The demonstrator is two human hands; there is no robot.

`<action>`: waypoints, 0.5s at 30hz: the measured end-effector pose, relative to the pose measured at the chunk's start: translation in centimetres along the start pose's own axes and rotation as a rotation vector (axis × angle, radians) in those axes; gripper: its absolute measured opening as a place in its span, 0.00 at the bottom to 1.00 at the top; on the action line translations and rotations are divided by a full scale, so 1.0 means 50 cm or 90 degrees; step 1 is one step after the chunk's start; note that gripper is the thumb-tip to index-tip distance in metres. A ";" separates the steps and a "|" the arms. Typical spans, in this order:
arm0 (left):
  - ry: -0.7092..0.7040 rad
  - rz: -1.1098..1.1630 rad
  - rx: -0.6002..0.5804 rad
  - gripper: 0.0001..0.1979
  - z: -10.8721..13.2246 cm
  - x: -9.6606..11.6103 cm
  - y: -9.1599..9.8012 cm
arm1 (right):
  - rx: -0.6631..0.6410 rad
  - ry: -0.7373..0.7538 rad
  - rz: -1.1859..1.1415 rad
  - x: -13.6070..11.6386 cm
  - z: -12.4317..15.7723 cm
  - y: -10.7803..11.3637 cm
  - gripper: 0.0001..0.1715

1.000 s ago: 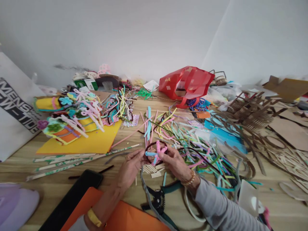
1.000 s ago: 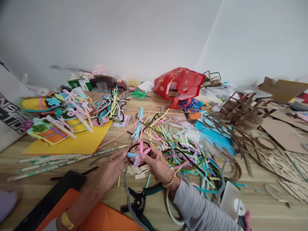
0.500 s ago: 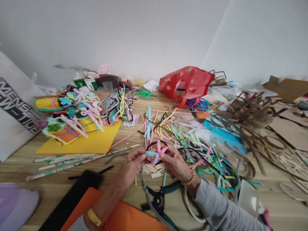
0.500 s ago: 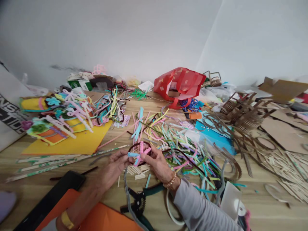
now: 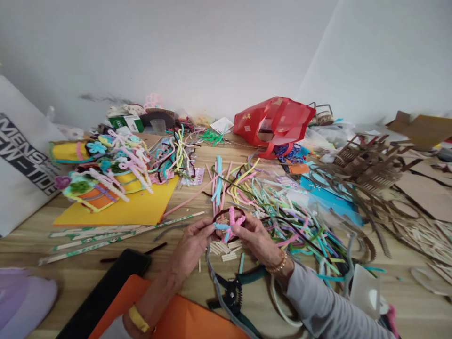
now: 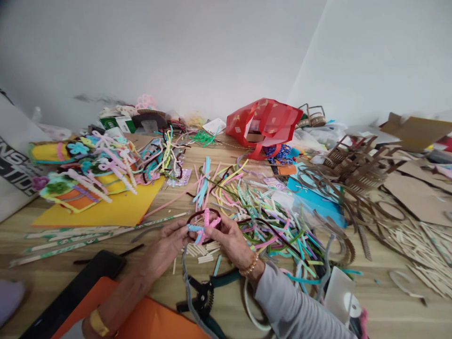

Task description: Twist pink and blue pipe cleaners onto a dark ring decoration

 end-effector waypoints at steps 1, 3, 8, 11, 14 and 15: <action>-0.003 0.000 0.001 0.05 0.000 0.000 0.002 | 0.007 -0.005 0.007 0.002 0.000 0.002 0.14; -0.006 0.005 0.003 0.04 -0.002 -0.002 0.005 | 0.019 -0.010 0.016 0.004 0.001 0.006 0.15; -0.012 0.010 -0.014 0.04 -0.004 -0.001 -0.001 | 0.018 -0.003 0.007 -0.002 0.001 0.004 0.15; -0.026 -0.015 -0.012 0.05 -0.002 0.004 -0.003 | 0.029 0.012 0.023 -0.008 0.000 0.006 0.13; -0.033 -0.085 -0.001 0.08 0.001 0.005 0.004 | 0.026 0.033 0.035 -0.015 0.002 0.005 0.11; -0.034 -0.119 0.004 0.08 0.002 0.004 0.009 | 0.019 0.037 0.037 -0.016 0.002 0.002 0.11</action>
Point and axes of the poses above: each hand's wrist, its own z-axis away from the middle knuckle, its own y-axis out of the back of the hand, x = y × z, the point moved 10 cm from there along -z, towards the middle knuckle, and after that the axes turned 8 degrees about -y, right-handed, at the moved point
